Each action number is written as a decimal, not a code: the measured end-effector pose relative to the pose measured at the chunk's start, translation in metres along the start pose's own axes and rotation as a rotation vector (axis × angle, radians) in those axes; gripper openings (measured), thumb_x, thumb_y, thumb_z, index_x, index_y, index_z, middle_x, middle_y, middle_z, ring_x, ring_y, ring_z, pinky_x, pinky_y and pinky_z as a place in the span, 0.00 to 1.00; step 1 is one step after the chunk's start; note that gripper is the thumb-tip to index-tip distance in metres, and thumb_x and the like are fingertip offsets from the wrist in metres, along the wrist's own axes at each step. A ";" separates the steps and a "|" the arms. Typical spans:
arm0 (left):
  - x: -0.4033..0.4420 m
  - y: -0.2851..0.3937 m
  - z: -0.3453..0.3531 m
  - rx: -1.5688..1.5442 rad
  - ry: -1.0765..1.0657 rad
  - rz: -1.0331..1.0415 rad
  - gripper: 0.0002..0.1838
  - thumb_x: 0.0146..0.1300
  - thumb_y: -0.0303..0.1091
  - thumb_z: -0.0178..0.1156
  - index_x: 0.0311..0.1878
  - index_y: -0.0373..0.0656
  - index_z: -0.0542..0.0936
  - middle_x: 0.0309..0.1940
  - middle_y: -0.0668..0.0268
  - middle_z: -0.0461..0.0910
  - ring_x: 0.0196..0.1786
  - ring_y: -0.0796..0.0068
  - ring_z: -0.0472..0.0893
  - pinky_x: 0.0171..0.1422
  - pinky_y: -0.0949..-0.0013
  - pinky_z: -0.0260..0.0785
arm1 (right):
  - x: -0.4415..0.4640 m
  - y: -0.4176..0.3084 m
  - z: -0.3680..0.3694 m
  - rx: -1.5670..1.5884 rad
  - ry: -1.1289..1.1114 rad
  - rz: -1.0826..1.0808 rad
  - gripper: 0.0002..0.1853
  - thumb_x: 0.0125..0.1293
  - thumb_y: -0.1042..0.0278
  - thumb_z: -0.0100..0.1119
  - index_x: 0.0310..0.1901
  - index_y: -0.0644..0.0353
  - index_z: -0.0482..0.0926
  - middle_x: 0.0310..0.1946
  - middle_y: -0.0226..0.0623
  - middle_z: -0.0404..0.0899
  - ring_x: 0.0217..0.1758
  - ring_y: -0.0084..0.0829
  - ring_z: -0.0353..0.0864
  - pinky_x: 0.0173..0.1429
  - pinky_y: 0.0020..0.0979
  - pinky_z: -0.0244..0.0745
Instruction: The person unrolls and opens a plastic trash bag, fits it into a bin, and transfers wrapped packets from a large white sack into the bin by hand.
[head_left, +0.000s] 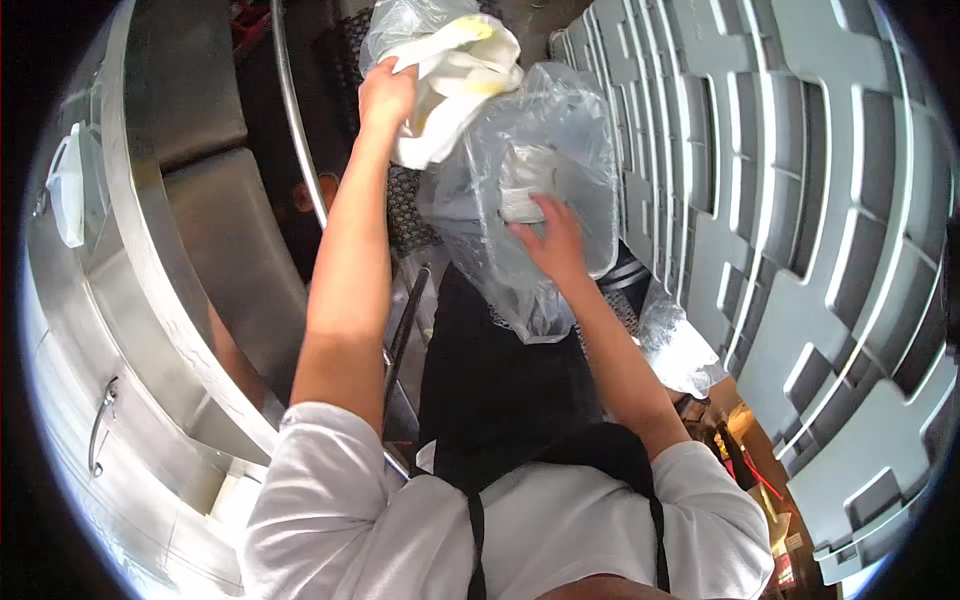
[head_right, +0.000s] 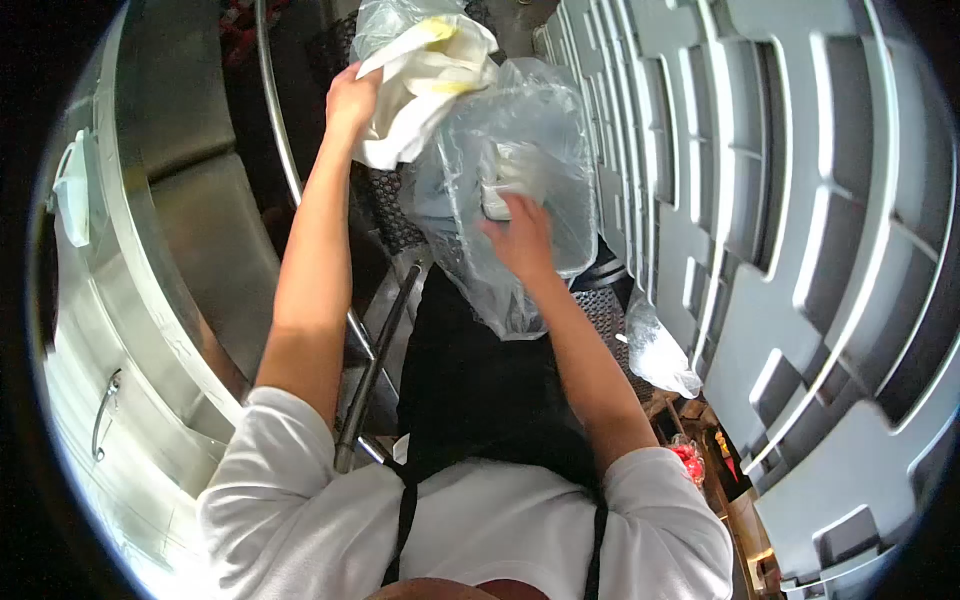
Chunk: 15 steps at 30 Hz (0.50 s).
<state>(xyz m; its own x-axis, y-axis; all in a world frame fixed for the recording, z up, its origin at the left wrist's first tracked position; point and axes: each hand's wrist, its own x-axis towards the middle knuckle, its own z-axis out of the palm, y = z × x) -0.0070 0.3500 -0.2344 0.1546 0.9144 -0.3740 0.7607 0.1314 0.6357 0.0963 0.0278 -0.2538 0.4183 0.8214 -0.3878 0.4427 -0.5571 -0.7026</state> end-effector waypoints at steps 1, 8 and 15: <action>0.000 -0.009 -0.002 -0.213 -0.047 -0.041 0.21 0.64 0.43 0.60 0.57 0.45 0.82 0.48 0.56 0.85 0.49 0.61 0.84 0.56 0.63 0.71 | 0.028 -0.040 -0.005 0.083 0.093 -0.114 0.34 0.55 0.51 0.71 0.61 0.57 0.74 0.61 0.49 0.72 0.70 0.53 0.63 0.73 0.54 0.54; -0.020 0.018 -0.048 -1.023 0.120 -0.291 0.15 0.71 0.36 0.55 0.50 0.32 0.80 0.42 0.59 0.84 0.43 0.69 0.82 0.48 0.68 0.74 | 0.175 -0.120 0.032 -0.437 -0.271 -0.589 0.20 0.50 0.68 0.67 0.48 0.58 0.80 0.52 0.51 0.79 0.58 0.51 0.76 0.63 0.46 0.68; -0.066 0.039 -0.127 -1.277 0.384 -0.299 0.15 0.69 0.31 0.54 0.47 0.27 0.80 0.39 0.52 0.85 0.39 0.61 0.86 0.44 0.61 0.80 | 0.046 -0.158 0.065 0.096 -0.408 -0.206 0.18 0.60 0.56 0.66 0.42 0.62 0.80 0.35 0.54 0.82 0.43 0.57 0.81 0.46 0.50 0.75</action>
<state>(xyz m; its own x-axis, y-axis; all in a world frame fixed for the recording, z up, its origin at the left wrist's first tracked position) -0.0678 0.3436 -0.0989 -0.2536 0.8094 -0.5297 -0.4050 0.4084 0.8180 -0.0063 0.1615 -0.1991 -0.0251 0.9055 -0.4237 0.4003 -0.3793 -0.8342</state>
